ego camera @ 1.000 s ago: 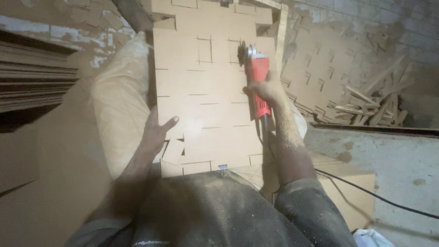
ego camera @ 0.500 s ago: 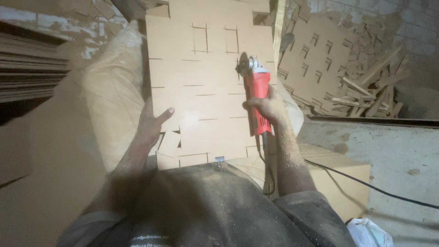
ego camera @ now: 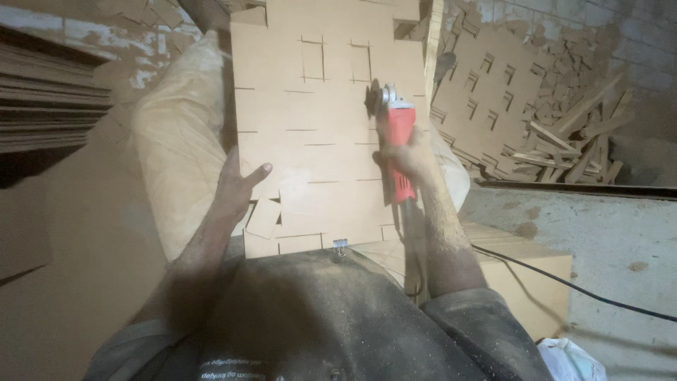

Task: The person sits on the floor with a plywood panel on their lap and cuts slots and rectangular openings into it using an angle grinder. They rotate and reposition the panel between cuts, break out cut pieces by hand, then set the panel aside and begin cutting another panel.

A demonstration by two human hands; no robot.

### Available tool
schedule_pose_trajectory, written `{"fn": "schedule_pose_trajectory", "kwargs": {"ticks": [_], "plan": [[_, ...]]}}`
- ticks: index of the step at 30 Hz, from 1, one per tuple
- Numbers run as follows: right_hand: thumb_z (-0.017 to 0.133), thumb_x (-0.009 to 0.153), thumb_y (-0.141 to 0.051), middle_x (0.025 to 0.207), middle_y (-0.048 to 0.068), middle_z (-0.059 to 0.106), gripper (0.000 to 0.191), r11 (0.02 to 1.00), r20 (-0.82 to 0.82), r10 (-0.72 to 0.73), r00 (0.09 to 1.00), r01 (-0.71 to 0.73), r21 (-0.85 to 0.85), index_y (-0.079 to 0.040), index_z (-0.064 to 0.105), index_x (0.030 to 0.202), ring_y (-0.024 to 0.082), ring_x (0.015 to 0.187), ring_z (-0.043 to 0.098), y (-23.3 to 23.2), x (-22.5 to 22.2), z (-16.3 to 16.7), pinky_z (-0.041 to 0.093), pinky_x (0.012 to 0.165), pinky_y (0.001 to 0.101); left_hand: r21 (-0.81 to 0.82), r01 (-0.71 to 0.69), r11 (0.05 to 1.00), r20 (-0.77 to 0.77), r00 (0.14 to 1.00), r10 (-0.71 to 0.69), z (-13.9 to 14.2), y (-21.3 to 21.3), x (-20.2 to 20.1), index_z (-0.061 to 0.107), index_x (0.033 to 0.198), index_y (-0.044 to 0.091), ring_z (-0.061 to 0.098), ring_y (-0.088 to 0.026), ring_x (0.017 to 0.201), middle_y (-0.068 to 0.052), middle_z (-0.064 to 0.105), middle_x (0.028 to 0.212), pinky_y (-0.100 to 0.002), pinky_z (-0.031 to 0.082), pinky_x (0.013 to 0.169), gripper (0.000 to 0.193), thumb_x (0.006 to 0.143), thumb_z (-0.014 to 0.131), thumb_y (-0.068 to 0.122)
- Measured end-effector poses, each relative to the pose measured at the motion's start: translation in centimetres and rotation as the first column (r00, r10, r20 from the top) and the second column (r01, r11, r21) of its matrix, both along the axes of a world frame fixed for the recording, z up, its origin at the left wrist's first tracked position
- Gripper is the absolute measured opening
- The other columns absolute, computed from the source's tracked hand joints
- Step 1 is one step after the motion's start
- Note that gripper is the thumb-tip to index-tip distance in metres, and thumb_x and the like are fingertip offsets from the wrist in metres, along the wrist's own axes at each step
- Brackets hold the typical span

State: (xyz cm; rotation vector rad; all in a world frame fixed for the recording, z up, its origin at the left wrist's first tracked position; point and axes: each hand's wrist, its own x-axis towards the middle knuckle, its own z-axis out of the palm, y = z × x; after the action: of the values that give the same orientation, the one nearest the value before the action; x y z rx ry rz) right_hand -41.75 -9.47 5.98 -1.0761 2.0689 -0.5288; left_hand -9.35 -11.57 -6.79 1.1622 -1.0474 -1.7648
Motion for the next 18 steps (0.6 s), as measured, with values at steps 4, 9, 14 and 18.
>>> {"fn": "schedule_pose_trajectory", "kwargs": {"ticks": [4,9,14,18], "plan": [[0.08,0.069,-0.008,0.088,0.009,0.071,0.038,0.999,0.033,-0.012,0.999,0.011,0.034,0.0,0.068,0.105,0.018,0.082,0.069,-0.3,0.2,0.4,0.057,0.071,0.0346,0.025,0.004,1.0,0.018,1.0,-0.004,0.1,-0.1,0.0,0.045,0.141,-0.005,0.06,-0.024,0.122,-0.017,0.061,0.131,-0.037,0.052,0.102,0.061,0.089,0.072,0.01],[0.078,0.067,-0.004,0.092,0.009,0.072,0.049,0.996,0.131,-0.086,0.988,0.085,0.015,-0.004,0.068,0.114,0.019,0.085,0.071,0.0,0.5,0.6,0.058,0.072,0.034,0.022,0.019,1.0,0.095,0.995,-0.021,0.2,-0.2,0.1,0.045,0.141,-0.005,0.061,-0.024,0.122,-0.017,0.061,0.131,-0.037,0.052,0.103,0.061,0.089,0.072,0.012],[0.08,0.066,-0.001,0.101,0.01,0.071,0.057,0.998,0.184,-0.059,0.981,0.06,-0.001,-0.002,0.066,0.121,0.02,0.091,0.07,1.2,0.5,0.4,0.059,0.076,0.035,0.009,0.011,1.0,0.148,0.989,-0.012,0.4,-0.1,0.2,0.047,0.14,-0.005,0.061,-0.024,0.12,-0.018,0.062,0.13,-0.037,0.052,0.102,0.059,0.09,0.073,0.011],[0.085,0.067,-0.008,0.105,0.01,0.07,0.068,0.972,-0.005,-0.165,0.986,0.163,0.167,-0.005,0.059,0.129,0.019,0.095,0.069,2.7,0.3,0.3,0.057,0.081,0.0336,0.04,-0.005,0.999,0.025,1.0,0.004,0.4,-0.2,0.0,0.044,0.143,-0.004,0.061,-0.023,0.12,-0.017,0.061,0.131,-0.036,0.053,0.1,0.062,0.089,0.071,0.008]]}}
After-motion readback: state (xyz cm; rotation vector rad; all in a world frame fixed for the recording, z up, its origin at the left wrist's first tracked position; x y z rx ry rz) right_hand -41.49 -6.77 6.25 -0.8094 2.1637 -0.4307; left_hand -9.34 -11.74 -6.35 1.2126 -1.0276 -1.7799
